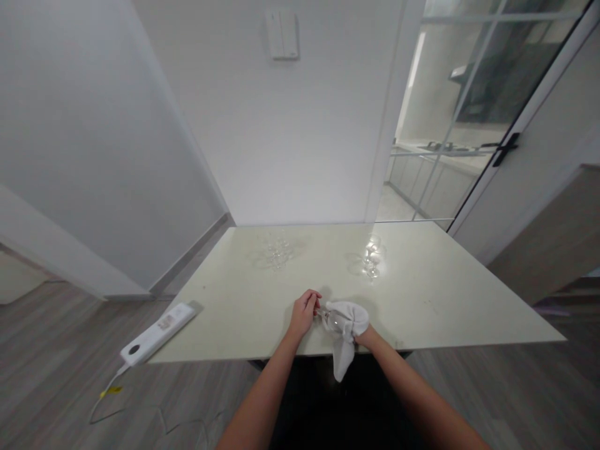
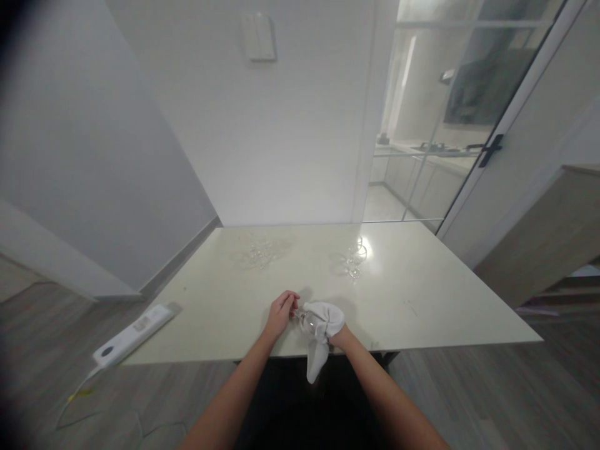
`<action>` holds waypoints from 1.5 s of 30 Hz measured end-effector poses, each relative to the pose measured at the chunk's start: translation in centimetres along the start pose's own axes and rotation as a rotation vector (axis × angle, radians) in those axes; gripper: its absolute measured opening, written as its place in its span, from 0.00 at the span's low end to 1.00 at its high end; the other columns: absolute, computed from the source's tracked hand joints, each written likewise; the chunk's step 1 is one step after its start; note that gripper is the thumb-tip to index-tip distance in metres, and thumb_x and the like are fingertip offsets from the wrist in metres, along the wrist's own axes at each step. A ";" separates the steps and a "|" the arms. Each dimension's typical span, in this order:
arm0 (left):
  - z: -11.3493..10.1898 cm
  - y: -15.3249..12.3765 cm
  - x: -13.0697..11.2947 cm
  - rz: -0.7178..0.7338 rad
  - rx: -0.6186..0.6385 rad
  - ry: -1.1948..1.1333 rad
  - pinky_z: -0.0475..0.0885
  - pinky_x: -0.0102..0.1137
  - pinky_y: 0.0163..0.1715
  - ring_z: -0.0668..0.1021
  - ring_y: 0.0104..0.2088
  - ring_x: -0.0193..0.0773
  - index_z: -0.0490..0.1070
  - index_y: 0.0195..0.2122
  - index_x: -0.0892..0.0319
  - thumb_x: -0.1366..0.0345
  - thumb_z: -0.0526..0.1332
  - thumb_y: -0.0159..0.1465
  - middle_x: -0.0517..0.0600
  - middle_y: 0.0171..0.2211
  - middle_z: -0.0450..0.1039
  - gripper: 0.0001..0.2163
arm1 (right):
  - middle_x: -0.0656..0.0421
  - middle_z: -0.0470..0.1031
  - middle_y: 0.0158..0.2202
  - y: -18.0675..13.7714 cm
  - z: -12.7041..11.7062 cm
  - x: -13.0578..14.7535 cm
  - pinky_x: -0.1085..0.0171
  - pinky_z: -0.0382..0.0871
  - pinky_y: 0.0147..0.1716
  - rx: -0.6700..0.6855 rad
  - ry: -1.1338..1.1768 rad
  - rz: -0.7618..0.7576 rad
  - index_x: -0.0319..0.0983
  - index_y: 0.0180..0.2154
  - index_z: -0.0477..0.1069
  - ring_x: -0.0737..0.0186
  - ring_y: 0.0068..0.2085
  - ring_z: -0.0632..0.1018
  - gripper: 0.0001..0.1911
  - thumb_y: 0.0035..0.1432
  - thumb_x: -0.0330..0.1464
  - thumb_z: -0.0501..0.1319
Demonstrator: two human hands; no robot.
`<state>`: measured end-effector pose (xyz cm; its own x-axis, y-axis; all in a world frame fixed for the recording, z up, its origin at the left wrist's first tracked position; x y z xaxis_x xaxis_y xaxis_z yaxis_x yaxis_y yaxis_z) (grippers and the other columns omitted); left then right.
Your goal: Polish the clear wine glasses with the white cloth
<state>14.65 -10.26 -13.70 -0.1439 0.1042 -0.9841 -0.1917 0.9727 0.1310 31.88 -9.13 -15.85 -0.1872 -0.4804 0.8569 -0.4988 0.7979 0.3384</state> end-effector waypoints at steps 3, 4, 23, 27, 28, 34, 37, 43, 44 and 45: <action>0.1 0.0 0.0 0.006 0.007 0.022 0.66 0.26 0.22 0.70 0.22 0.32 0.72 0.35 0.59 0.54 0.54 0.64 0.45 0.23 0.68 0.15 | 0.52 0.80 0.45 0.0 0.3 -1.0 0.49 0.65 0.59 0.025 0.019 0.020 0.41 0.39 0.78 0.52 0.50 0.78 0.16 0.49 0.38 0.61; 0.1 -0.1 0.0 0.007 0.010 0.026 0.66 0.26 0.22 0.70 0.22 0.32 0.72 0.35 0.59 0.54 0.53 0.64 0.45 0.23 0.68 0.15 | 0.52 0.80 0.46 0.0 0.2 -1.4 0.48 0.64 0.60 0.022 0.018 0.027 0.41 0.40 0.78 0.51 0.51 0.77 0.17 0.48 0.38 0.62; 0.4 -0.1 0.1 0.019 0.044 0.032 0.65 0.26 0.22 0.70 0.20 0.31 0.71 0.35 0.59 0.53 0.53 0.65 0.44 0.23 0.69 0.15 | 0.50 0.79 0.47 -0.5 0.0 -2.8 0.47 0.62 0.60 0.025 -0.040 0.031 0.42 0.34 0.78 0.47 0.53 0.76 0.15 0.41 0.41 0.66; 0.2 0.0 -0.1 0.007 0.030 -0.071 0.66 0.26 0.23 0.71 0.23 0.32 0.71 0.35 0.59 0.52 0.55 0.64 0.45 0.24 0.68 0.15 | 0.51 0.79 0.47 -0.2 0.2 -2.2 0.49 0.63 0.61 0.012 0.025 0.039 0.42 0.36 0.78 0.49 0.52 0.76 0.17 0.46 0.45 0.63; 0.0 0.0 0.0 -0.001 0.013 -0.116 0.66 0.26 0.23 0.71 0.24 0.32 0.71 0.35 0.60 0.51 0.55 0.63 0.45 0.24 0.68 0.16 | 0.51 0.79 0.46 0.0 0.1 -2.0 0.49 0.65 0.59 -0.009 0.059 0.047 0.42 0.37 0.77 0.50 0.51 0.77 0.17 0.49 0.46 0.62; -2.0 0.1 0.7 -0.095 -0.157 -0.288 0.59 0.23 0.18 0.68 0.20 0.29 0.70 0.33 0.60 0.46 0.58 0.60 0.44 0.22 0.66 0.19 | 0.51 0.79 0.47 0.3 -1.7 -3.4 0.50 0.70 0.56 -0.271 0.202 0.228 0.43 0.42 0.76 0.51 0.48 0.79 0.23 0.54 0.51 0.59; -2.4 -0.1 0.9 -0.113 -0.207 -0.313 0.60 0.23 0.18 0.68 0.20 0.28 0.70 0.31 0.60 0.44 0.60 0.58 0.44 0.22 0.66 0.21 | 0.51 0.79 0.48 0.2 -1.4 -4.0 0.49 0.68 0.56 -0.244 0.253 0.252 0.42 0.44 0.76 0.51 0.49 0.79 0.25 0.52 0.53 0.62; -3.0 -0.1 1.0 -0.133 -0.246 -0.352 0.59 0.23 0.18 0.68 0.19 0.28 0.70 0.29 0.59 0.43 0.62 0.55 0.44 0.21 0.67 0.21 | 0.52 0.80 0.46 -0.2 -1.6 -4.0 0.50 0.68 0.56 -0.253 0.383 0.263 0.41 0.42 0.77 0.53 0.48 0.79 0.27 0.45 0.51 0.68; -3.1 0.0 1.0 -0.134 -0.252 -0.361 0.59 0.23 0.18 0.67 0.19 0.28 0.70 0.29 0.59 0.44 0.62 0.55 0.44 0.20 0.66 0.21 | 0.52 0.80 0.46 -0.3 -1.7 -3.9 0.50 0.68 0.56 -0.275 0.414 0.277 0.41 0.41 0.77 0.52 0.47 0.79 0.26 0.44 0.52 0.68; -3.1 -0.1 1.0 -0.132 -0.265 -0.375 0.60 0.23 0.19 0.67 0.19 0.28 0.69 0.29 0.59 0.44 0.62 0.56 0.43 0.20 0.66 0.20 | 0.51 0.80 0.45 -0.2 -1.6 -3.7 0.50 0.69 0.54 -0.279 0.436 0.286 0.42 0.40 0.78 0.52 0.46 0.80 0.26 0.44 0.51 0.68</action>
<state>11.51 -10.85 -14.30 0.2490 0.0983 -0.9635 -0.4330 0.9012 -0.0200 34.04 -6.96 -18.52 0.1128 -0.0851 0.9900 -0.2275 0.9676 0.1091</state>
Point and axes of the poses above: each hand's wrist, its own y-axis towards the middle knuckle, its own z-axis out of the palm, x = y × z, the point moved 10 cm from there along y, towards the middle knuckle
